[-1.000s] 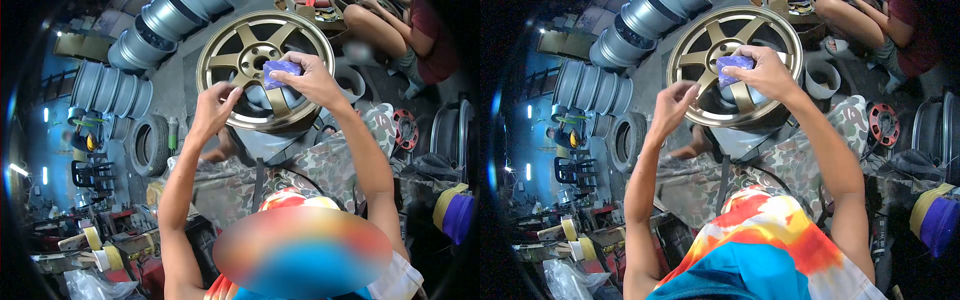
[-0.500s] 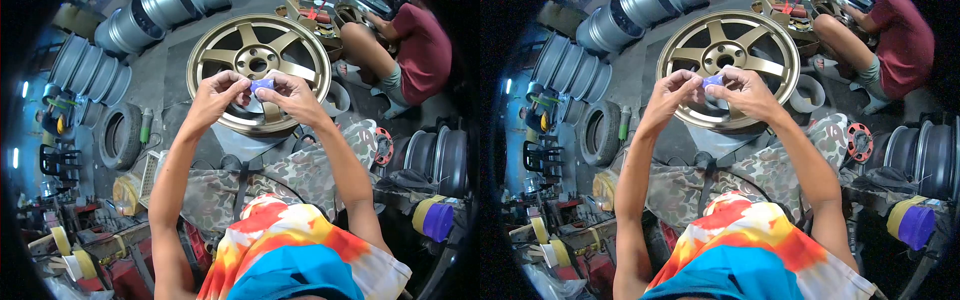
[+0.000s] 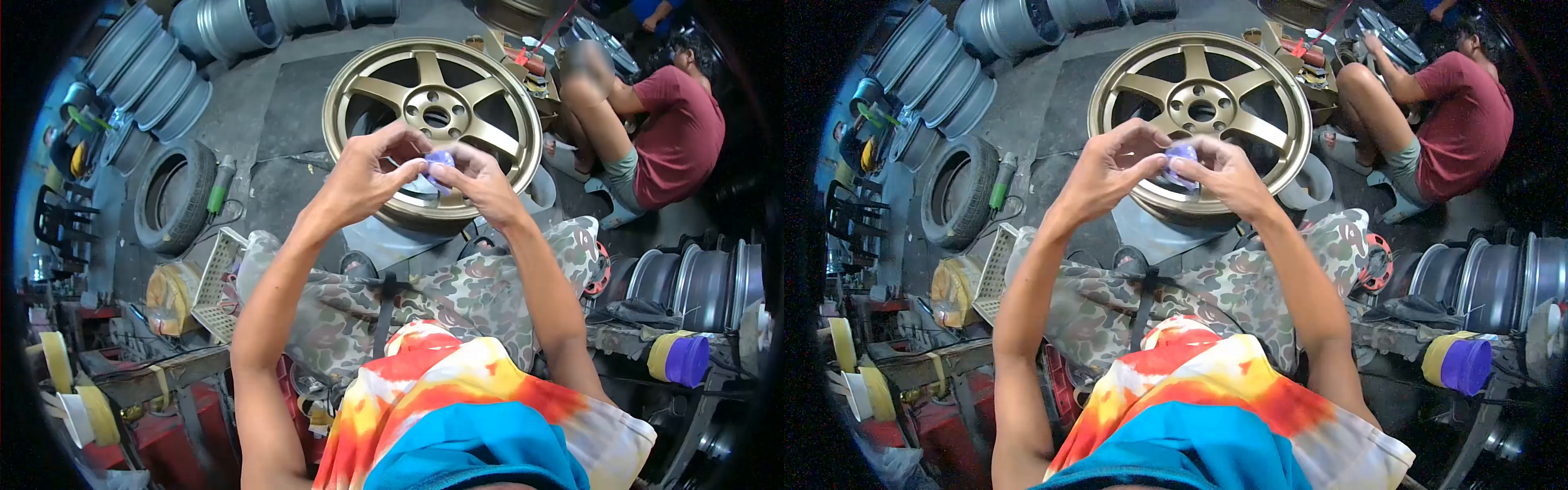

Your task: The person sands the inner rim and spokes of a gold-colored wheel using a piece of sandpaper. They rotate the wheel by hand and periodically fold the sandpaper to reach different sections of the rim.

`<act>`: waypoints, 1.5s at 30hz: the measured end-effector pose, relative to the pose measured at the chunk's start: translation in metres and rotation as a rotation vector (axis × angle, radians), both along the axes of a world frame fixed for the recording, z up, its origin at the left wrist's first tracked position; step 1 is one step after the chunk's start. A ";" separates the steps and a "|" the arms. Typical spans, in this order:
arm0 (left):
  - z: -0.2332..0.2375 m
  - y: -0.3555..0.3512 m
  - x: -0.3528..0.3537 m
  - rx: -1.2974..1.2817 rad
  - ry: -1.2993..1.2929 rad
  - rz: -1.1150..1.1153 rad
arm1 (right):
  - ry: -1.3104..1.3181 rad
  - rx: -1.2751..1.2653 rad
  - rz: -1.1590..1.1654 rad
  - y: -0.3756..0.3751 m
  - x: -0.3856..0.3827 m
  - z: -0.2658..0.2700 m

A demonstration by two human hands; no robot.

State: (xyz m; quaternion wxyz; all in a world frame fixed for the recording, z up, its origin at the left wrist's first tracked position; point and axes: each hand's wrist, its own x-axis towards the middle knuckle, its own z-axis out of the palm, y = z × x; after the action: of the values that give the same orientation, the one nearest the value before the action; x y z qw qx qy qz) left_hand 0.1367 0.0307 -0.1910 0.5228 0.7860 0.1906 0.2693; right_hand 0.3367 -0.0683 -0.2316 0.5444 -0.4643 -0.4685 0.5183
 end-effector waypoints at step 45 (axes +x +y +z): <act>-0.148 0.208 -0.003 0.115 0.157 0.696 | -0.810 -0.359 0.090 0.073 -0.047 -0.079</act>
State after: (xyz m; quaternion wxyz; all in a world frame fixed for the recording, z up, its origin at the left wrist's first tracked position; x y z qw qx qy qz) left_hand 0.1336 0.2386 -0.3394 0.3387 0.7203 0.4708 0.3804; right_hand 0.2893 0.0045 -0.3104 0.2044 -0.6961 -0.5665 0.3909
